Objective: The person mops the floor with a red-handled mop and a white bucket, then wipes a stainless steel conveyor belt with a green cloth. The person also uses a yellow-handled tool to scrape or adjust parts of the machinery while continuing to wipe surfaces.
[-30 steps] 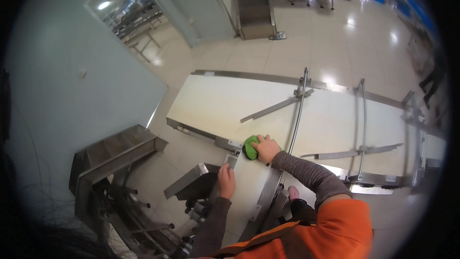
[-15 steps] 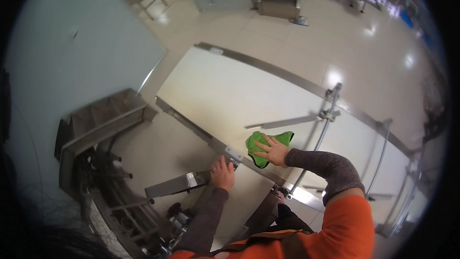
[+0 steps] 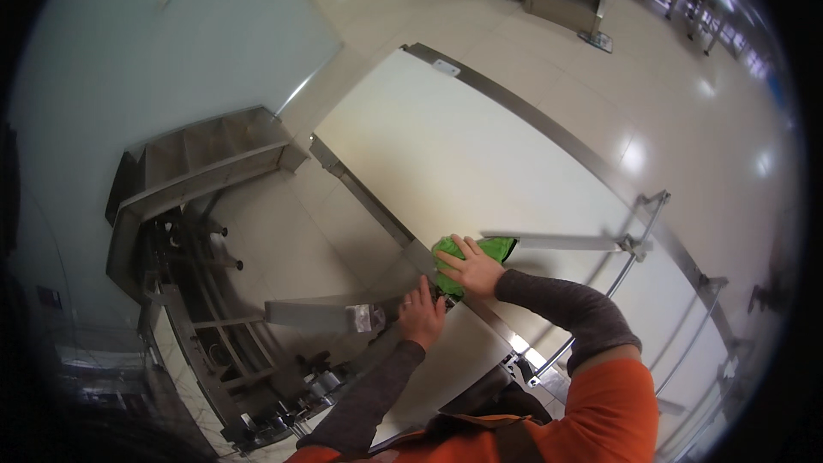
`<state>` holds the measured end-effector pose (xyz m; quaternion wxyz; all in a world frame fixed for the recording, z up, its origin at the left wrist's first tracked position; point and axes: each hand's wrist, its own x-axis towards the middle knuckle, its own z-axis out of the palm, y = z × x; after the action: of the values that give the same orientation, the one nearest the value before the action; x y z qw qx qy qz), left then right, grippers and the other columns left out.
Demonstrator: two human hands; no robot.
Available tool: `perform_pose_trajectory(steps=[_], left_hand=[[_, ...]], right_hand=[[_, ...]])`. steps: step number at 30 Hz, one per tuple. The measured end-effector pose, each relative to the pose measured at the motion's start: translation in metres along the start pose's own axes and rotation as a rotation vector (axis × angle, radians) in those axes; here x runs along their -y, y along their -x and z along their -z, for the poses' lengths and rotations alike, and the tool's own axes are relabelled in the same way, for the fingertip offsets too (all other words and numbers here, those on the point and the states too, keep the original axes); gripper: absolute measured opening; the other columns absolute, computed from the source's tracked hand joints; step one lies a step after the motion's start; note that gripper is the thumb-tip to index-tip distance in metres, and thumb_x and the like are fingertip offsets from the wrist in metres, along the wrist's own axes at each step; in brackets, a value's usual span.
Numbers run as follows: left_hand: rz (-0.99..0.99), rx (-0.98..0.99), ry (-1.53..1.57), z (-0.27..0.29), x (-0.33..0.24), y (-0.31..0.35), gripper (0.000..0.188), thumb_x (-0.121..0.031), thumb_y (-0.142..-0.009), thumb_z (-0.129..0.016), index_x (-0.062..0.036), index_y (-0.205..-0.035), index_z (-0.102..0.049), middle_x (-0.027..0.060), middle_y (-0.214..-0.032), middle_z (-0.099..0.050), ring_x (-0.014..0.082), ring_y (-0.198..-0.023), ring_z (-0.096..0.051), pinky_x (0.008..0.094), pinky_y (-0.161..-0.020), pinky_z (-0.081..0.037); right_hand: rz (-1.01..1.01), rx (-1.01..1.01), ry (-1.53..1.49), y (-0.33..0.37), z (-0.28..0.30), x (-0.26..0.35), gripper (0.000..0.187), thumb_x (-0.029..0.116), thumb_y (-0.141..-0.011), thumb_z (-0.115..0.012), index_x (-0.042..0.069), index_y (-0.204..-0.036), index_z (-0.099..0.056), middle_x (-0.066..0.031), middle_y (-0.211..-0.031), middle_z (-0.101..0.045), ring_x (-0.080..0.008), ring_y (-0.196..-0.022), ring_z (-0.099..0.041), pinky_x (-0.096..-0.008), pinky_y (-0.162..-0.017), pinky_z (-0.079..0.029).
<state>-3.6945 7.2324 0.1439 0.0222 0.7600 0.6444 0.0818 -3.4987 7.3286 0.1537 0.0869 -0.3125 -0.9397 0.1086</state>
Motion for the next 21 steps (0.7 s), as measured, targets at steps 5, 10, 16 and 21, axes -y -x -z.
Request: perform_pose_trajectory(steps=[5,10,16,21], left_hand=[[0.038,0.015,0.069,0.01,-0.002,-0.001,0.058,-0.04,-0.092,-0.052,-0.0016,-0.134,-0.045,0.0123,-0.102,-0.059,0.0293,-0.094,-0.057,0.0415,-0.075,-0.047],[0.044,0.0,0.051,0.009,-0.003,0.001,0.056,-0.04,-0.09,-0.055,-0.0023,-0.131,-0.046,0.0134,-0.102,-0.061,0.0304,-0.092,-0.06,0.0437,-0.076,-0.047],[0.105,-0.091,0.136,0.0,0.003,0.008,0.05,-0.041,-0.089,-0.056,-0.0032,-0.121,-0.051,0.013,-0.097,-0.061,0.0316,-0.087,-0.061,0.0459,-0.075,-0.046],[0.108,-0.11,0.107,-0.003,0.002,0.007,0.035,-0.04,-0.086,-0.058,-0.0066,-0.096,-0.055,0.0109,-0.088,-0.06,0.0304,-0.085,-0.06,0.0459,-0.071,-0.046]], right_hand=[[-0.075,-0.138,0.083,-0.071,-0.013,-0.008,0.041,0.016,-0.08,-0.056,0.013,-0.12,-0.063,-0.0112,-0.142,-0.042,-0.0475,-0.13,-0.033,-0.0593,-0.104,-0.031],[-0.239,-0.271,0.166,-0.15,-0.028,-0.022,0.038,0.018,-0.078,-0.059,0.015,-0.116,-0.064,-0.0107,-0.137,-0.046,-0.0445,-0.126,-0.038,-0.0555,-0.101,-0.033],[-0.138,-0.206,0.096,-0.113,-0.015,-0.009,0.04,0.018,-0.074,-0.064,0.017,-0.113,-0.064,-0.0049,-0.134,-0.049,-0.0386,-0.118,-0.044,-0.0478,-0.093,-0.04],[-0.043,0.213,-0.033,-0.01,0.012,0.018,0.053,0.023,-0.074,-0.068,0.025,-0.126,-0.058,-0.0025,-0.141,-0.045,-0.0366,-0.117,-0.046,-0.0481,-0.092,-0.044]])
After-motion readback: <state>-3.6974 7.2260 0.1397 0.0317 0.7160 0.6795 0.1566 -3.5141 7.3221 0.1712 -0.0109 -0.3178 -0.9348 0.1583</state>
